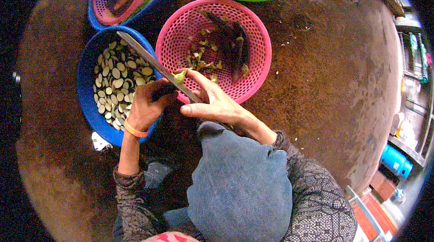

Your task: The person slices eggplants into thin rounds using a knife and places the slices into a blue bowl. The stems are discarded into a pink basket. The person continues this process with multiple eggplants.

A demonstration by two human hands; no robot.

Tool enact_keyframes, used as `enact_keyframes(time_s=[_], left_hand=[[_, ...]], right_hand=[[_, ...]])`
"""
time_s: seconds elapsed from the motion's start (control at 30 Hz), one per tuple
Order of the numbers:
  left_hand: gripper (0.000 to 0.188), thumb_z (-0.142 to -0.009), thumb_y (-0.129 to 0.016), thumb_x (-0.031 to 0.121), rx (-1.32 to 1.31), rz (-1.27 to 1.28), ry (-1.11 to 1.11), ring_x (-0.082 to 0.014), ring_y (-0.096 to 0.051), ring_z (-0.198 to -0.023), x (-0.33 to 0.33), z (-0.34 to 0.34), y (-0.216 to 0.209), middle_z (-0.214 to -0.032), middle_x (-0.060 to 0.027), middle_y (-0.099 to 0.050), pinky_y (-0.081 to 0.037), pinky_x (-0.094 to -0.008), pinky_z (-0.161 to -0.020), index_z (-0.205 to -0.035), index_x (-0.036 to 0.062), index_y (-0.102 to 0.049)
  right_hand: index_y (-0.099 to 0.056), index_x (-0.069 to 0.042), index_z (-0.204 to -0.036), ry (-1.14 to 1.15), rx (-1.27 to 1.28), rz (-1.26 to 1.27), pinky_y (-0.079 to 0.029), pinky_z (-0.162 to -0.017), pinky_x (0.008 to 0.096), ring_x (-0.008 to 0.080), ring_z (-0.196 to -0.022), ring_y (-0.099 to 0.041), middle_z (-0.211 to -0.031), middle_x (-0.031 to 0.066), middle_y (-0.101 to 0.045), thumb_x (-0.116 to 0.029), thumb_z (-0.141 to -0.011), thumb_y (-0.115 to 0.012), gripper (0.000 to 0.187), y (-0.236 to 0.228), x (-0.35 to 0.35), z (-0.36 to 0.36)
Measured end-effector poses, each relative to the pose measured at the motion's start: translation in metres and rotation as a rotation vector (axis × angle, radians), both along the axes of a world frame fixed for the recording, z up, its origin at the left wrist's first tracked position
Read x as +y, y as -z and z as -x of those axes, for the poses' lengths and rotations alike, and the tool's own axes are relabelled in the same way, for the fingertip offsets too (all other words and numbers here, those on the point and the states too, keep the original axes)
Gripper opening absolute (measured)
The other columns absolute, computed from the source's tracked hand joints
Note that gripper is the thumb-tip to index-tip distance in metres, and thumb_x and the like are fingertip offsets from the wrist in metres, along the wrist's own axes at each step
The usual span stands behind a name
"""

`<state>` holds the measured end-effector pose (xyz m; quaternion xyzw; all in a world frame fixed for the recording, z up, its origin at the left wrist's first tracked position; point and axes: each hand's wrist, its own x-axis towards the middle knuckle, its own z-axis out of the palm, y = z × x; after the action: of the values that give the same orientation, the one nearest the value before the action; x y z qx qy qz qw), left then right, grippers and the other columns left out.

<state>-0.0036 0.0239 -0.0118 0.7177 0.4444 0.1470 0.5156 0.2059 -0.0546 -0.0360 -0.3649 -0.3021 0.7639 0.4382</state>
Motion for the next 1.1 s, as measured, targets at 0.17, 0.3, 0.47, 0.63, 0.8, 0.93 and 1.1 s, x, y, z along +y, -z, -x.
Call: enact_keyframes(time_s=[0.17,0.3,0.47,0.63,0.8,0.93,1.1], left_hand=[[0.031,-0.085,-0.07,0.013,0.104,-0.26,0.08,-0.0368,-0.072,-0.079,-0.002,-0.006,-0.003,-0.094,-0.0196,-0.073,-0.057,-0.0399,-0.069,-0.114,0.0025,-0.072],[0.034,-0.085,-0.068,0.014,0.288,-0.618,0.219,-0.0342,-0.07,-0.073,-0.012,-0.013,-0.006,-0.087,-0.0158,-0.069,-0.057,-0.0443,-0.064,-0.117,0.0053,-0.069],[0.036,-0.084,-0.067,0.014,0.283,-0.773,0.266,-0.0309,-0.068,-0.073,-0.02,-0.018,-0.007,-0.082,-0.0138,-0.065,-0.057,-0.0415,-0.065,-0.118,0.0018,-0.066],[0.034,-0.079,-0.074,0.008,-0.041,-0.568,0.075,-0.0332,-0.069,-0.076,-0.019,-0.019,0.005,-0.087,-0.0178,-0.068,-0.055,-0.0395,-0.068,-0.112,0.0,-0.069],[0.028,-0.088,-0.075,0.01,-0.226,0.276,-0.185,-0.0112,-0.061,-0.063,-0.028,-0.012,0.01,-0.086,-0.0023,-0.068,-0.047,-0.0272,-0.056,-0.111,-0.0056,-0.07],[0.025,-0.094,-0.066,0.007,-0.623,0.594,-0.258,-0.0122,-0.058,-0.057,-0.035,0.001,0.003,-0.084,-0.0055,-0.065,-0.042,-0.0257,-0.049,-0.115,-0.0061,-0.069],[0.04,-0.104,-0.059,0.021,-0.756,0.703,-0.401,-0.0123,-0.064,-0.069,-0.029,0.003,0.01,-0.099,-0.0066,-0.071,-0.048,-0.0245,-0.062,-0.136,-0.0024,-0.06]], right_hand=[[-0.033,-0.005,-0.148,-0.09,-0.058,0.052,-0.048,-0.098,0.0357,0.0171,-0.117,-0.06,-0.128,0.0123,-0.063,-0.03,-0.084,-0.083,0.085,-0.002,0.003,-0.011],[-0.04,-0.006,-0.138,-0.063,0.048,0.097,-0.052,-0.083,0.0318,0.0141,-0.101,-0.063,-0.114,0.0102,-0.067,-0.03,-0.085,-0.082,0.072,-0.001,0.003,-0.013],[-0.046,-0.006,-0.13,0.006,0.048,0.096,-0.051,-0.072,0.0283,0.011,-0.085,-0.061,-0.102,0.006,-0.064,-0.031,-0.086,-0.08,0.061,0.007,0.003,-0.011],[-0.049,-0.006,-0.126,0.018,0.126,0.132,-0.049,-0.069,0.0265,0.009,-0.082,-0.059,-0.097,0.0034,-0.062,-0.042,-0.084,-0.079,0.064,0.017,0.004,-0.017],[-0.046,-0.007,-0.132,0.009,0.165,0.131,-0.035,-0.045,0.0212,0.006,-0.053,-0.043,-0.076,-0.0004,-0.05,-0.057,-0.078,-0.079,0.081,0.018,0.002,-0.017],[-0.041,-0.005,-0.138,0.133,0.055,0.086,-0.034,-0.046,0.0212,0.0062,-0.055,-0.044,-0.079,-0.0012,-0.051,-0.046,-0.085,-0.075,0.076,0.014,0.004,-0.023],[0.0,-0.007,-0.164,0.195,0.049,-0.009,-0.037,-0.049,0.022,0.0064,-0.061,-0.049,-0.098,0.0059,-0.06,-0.033,-0.089,-0.075,0.109,0.011,0.008,-0.034]])
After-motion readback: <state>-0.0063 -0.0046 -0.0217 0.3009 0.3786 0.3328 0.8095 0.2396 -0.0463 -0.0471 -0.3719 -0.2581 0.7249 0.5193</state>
